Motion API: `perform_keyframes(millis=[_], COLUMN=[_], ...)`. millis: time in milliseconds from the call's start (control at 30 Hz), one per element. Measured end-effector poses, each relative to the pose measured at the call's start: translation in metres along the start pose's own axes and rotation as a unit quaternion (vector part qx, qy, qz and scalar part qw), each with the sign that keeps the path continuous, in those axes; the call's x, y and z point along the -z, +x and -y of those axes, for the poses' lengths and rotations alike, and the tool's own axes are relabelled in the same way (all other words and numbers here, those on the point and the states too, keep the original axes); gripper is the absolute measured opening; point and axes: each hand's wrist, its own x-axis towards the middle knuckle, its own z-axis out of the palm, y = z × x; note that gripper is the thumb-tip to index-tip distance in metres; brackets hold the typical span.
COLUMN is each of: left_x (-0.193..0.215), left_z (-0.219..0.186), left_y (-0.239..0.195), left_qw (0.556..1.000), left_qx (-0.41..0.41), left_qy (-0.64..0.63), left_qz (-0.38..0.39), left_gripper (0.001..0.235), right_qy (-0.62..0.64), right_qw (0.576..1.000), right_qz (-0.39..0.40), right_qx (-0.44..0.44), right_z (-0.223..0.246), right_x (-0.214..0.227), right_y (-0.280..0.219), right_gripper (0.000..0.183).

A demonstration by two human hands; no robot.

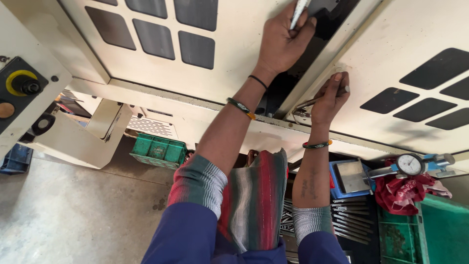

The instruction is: The person uses a metal rod to manipulate the locking mechanism on a large industrial machine door, opening and closing it repeatedly. They also wipe the door surface with a red cloth and handle metal rods from a nearby tray.

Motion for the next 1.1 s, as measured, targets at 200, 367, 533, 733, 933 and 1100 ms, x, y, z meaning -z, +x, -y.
perform_keyframes(millis=[200,367,533,733,933,1100], left_x=[0.011,0.025,0.048,0.09,0.145,0.203], left_z=[-0.007,-0.011,-0.018,-0.019,-0.025,-0.022], left_y=[0.004,0.005,0.012,0.015,0.02,0.026], left_qw=[0.998,0.998,0.991,0.994,0.993,0.988], left_qx=[-0.03,-0.021,-0.063,-0.032,0.017,0.031], left_qy=[0.043,0.027,0.101,0.099,0.109,0.115], left_qz=[0.019,0.053,0.064,0.024,-0.052,-0.101], left_gripper=[0.021,0.016,0.021,0.021,0.023,0.021], right_qy=[-0.128,-0.579,-0.329,0.079,0.339,0.23], right_qw=[0.99,0.731,0.931,0.966,0.818,0.815], right_qz=[-0.004,-0.112,-0.044,0.001,-0.099,-0.17], right_qx=[0.052,0.344,0.149,-0.247,-0.454,-0.504], right_z=[0.028,0.066,0.044,-0.041,-0.168,-0.271], right_x=[-0.025,-0.075,-0.101,-0.115,-0.149,-0.199], right_y=[-0.013,-0.061,-0.06,-0.015,0.043,0.084], right_gripper=[0.022,0.028,0.028,0.044,0.043,0.013])
